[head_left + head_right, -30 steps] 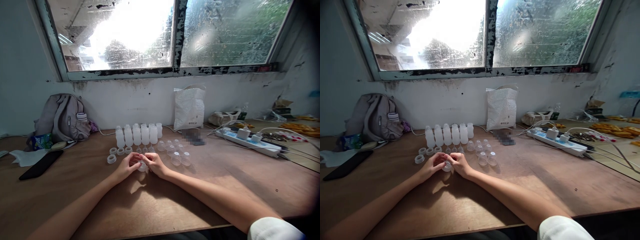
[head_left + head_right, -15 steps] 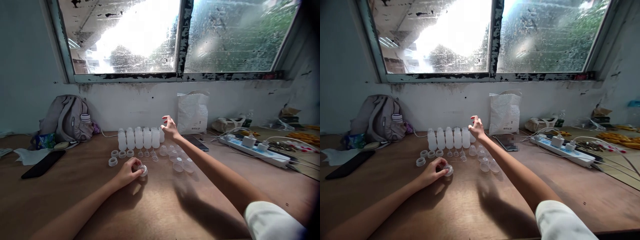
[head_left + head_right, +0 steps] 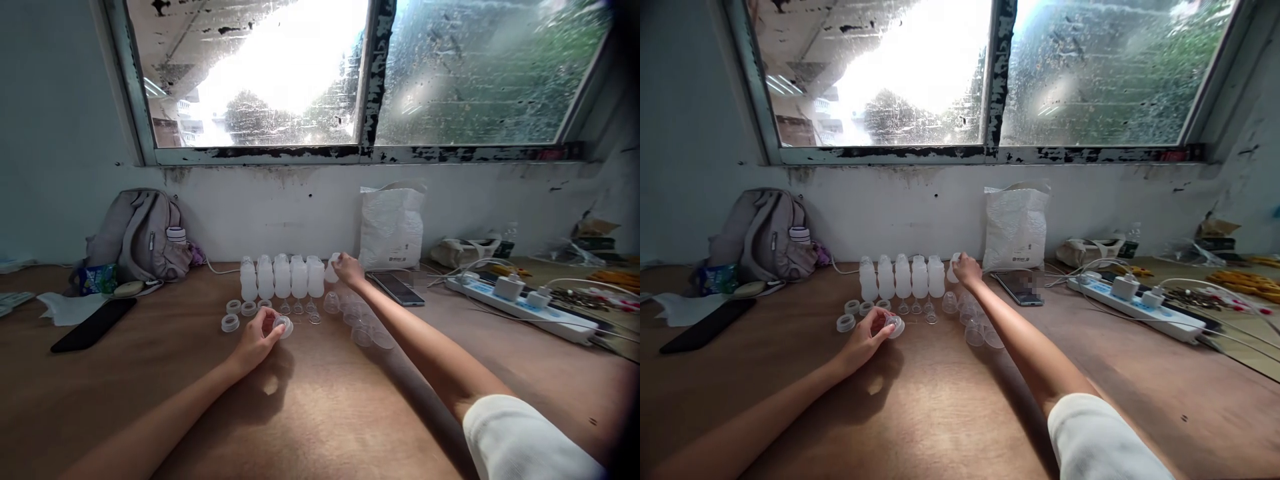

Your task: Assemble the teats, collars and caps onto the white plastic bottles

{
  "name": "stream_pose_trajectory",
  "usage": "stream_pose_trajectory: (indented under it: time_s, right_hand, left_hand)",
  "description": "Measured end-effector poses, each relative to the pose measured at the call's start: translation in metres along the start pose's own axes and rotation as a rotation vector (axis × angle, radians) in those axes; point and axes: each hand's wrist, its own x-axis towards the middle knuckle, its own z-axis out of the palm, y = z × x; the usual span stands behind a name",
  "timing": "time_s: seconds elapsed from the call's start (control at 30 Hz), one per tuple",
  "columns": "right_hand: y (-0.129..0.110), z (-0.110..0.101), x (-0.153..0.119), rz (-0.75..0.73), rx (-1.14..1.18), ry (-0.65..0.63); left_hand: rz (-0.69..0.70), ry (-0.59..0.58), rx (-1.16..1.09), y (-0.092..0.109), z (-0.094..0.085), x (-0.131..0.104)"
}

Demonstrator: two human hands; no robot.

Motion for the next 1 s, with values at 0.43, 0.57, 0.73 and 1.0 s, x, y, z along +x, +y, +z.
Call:
stream_pose_trajectory:
  time_s: [0.43,0.57,0.73,1.0]
  right_hand:
    - [-0.063,-0.058,-0.091,-0.526,0.401,-0.059]
    - [-0.078,-0.036,-0.140,-0.647,0.494,-0.355]
    - [-0.089,-0.017,-0.165,-0.580,0.754,-0.469]
    - [-0.083,0.012,-0.182,-0.616,0.805,-0.632]
  left_hand:
    - [0.023,0.272,-0.215,0.003,-0.009,0.011]
    - [0.132,0.363,-0.204,0.021,-0.015,0.008]
    - [0.224,0.241,-0.143,0.041,-0.012,-0.008]
    - [0.283,0.103,0.082,0.027,-0.010,-0.013]
